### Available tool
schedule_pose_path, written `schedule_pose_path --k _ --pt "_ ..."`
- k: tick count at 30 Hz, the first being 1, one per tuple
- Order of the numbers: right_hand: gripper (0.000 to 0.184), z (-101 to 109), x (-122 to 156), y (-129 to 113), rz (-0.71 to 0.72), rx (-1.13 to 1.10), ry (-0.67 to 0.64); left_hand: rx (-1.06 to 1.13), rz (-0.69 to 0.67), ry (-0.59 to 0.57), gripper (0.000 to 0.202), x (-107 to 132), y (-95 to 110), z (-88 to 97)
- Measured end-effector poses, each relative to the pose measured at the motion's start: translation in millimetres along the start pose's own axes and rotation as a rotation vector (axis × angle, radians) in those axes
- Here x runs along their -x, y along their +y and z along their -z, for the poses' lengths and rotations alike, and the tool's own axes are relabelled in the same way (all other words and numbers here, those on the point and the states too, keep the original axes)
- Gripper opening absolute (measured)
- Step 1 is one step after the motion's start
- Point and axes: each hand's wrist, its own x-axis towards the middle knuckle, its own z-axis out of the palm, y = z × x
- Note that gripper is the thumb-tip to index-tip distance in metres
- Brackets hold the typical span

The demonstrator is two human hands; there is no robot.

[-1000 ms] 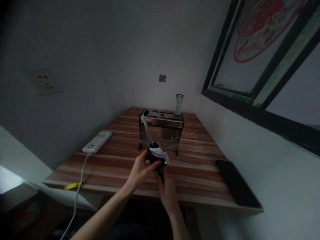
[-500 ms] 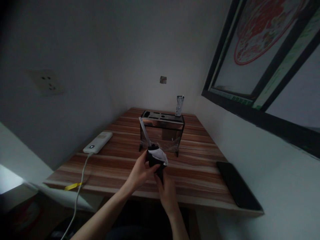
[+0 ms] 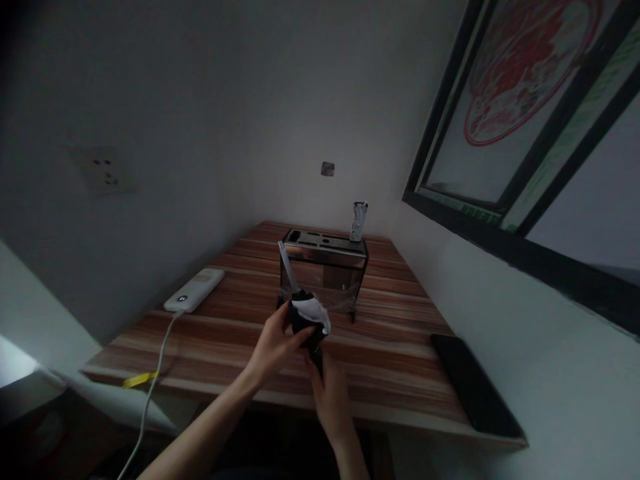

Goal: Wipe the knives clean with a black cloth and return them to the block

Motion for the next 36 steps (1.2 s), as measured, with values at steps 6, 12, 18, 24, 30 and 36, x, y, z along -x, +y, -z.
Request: schedule_pose_path --k 6,12,18,24,30,36 --pt "0.039 -2 3 7 -0.031 0.035 -0.002 0.148 -0.006 0.043 0.036 -15 17 9.5" --pt "0.044 -4 6 12 -0.029 0.080 0.013 0.171 -0.070 0.095 0.039 -37 33 27.0" --pt "0.045 -3 6 6 -0.012 0.070 -0.021 0.152 -0.149 0.163 0.041 -54 48 45.3" --pt "0.044 -4 8 9 0.005 0.091 -0.019 0.153 -0.165 0.226 0.041 -64 63 55.9" --pt "0.042 -5 9 10 0.005 0.110 -0.020 0.165 -0.198 0.267 0.036 -70 63 62.2" --pt "0.038 -5 9 7 0.014 0.133 -0.042 0.187 -0.218 0.309 0.032 -73 61 65.1"
